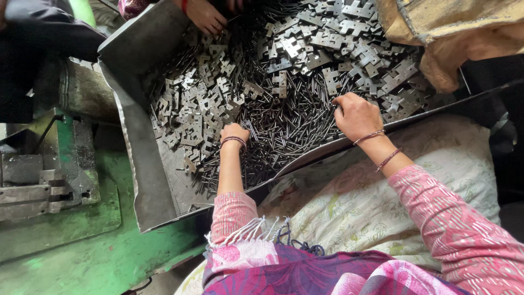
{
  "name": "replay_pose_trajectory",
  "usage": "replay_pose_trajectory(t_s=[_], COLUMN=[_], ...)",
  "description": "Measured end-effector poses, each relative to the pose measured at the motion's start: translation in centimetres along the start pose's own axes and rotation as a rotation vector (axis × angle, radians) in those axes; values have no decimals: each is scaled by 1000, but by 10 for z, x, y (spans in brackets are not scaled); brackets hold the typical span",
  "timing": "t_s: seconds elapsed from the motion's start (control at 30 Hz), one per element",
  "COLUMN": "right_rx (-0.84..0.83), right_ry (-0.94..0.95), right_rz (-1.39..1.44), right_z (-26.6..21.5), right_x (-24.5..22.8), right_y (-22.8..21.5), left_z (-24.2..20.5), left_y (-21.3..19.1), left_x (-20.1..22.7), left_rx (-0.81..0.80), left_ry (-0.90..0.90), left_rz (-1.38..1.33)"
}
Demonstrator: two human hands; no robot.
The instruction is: The person inserts metal rods into small metal brackets by hand, repeatedly picking up each component from a large bin and assembling them. The assembled parts remain in the bin as the task continues.
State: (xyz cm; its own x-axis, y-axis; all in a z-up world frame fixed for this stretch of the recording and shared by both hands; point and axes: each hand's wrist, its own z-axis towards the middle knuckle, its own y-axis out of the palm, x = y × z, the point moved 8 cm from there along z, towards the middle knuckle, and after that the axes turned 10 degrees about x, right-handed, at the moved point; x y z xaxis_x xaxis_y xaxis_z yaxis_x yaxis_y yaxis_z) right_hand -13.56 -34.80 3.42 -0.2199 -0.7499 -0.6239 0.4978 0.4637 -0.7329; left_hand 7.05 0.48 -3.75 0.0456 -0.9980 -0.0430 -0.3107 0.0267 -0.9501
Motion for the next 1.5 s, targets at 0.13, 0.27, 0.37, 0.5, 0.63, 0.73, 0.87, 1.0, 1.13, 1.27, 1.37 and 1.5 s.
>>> replay_pose_trajectory(t_s=[0.13, 0.27, 0.37, 0.5, 0.63, 0.73, 0.87, 1.0, 1.13, 1.27, 1.37, 1.5], right_rx=[3, 10, 7, -2, 13, -1, 2, 6, -10, -8, -12, -74], right_ry=[10, 9, 12, 20, 4, 21, 25, 32, 39, 16, -41, -92], right_rz=[-4, 7, 9, 16, 20, 13, 4, 40, 26, 13, 19, 253], right_z=[0, 0, 1, 1, 0, 1, -1, 2, -2, -2, -5, -9], right_x=[-2, -3, -2, 0, 1, 3, 2, 3, 2, 3, -3, -28], right_y=[-3, -4, -4, -2, 1, 2, 2, -2, 3, 3, 2, 20], left_z=[5, 10, 11, 14, 19, 27, 24, -3, -47, -82, -91, -85], left_y=[6, 7, 0, -8, 1, 8, 20, 10, 8, 45, 77, 93], left_x=[-1, 2, 8, 17, 10, 7, 13, 2, -17, 20, 54, 76], left_rx=[83, 85, 54, 52, -8, 18, 86, 166, 182, -32, -160, -240], left_ry=[3, -35, -48, -73, -107, -124, -117, -72, -30, 46, 44, 101], left_rz=[-57, -144, -106, -72, -60, -60, -44, -89, -529, -1352, -1595, -1602])
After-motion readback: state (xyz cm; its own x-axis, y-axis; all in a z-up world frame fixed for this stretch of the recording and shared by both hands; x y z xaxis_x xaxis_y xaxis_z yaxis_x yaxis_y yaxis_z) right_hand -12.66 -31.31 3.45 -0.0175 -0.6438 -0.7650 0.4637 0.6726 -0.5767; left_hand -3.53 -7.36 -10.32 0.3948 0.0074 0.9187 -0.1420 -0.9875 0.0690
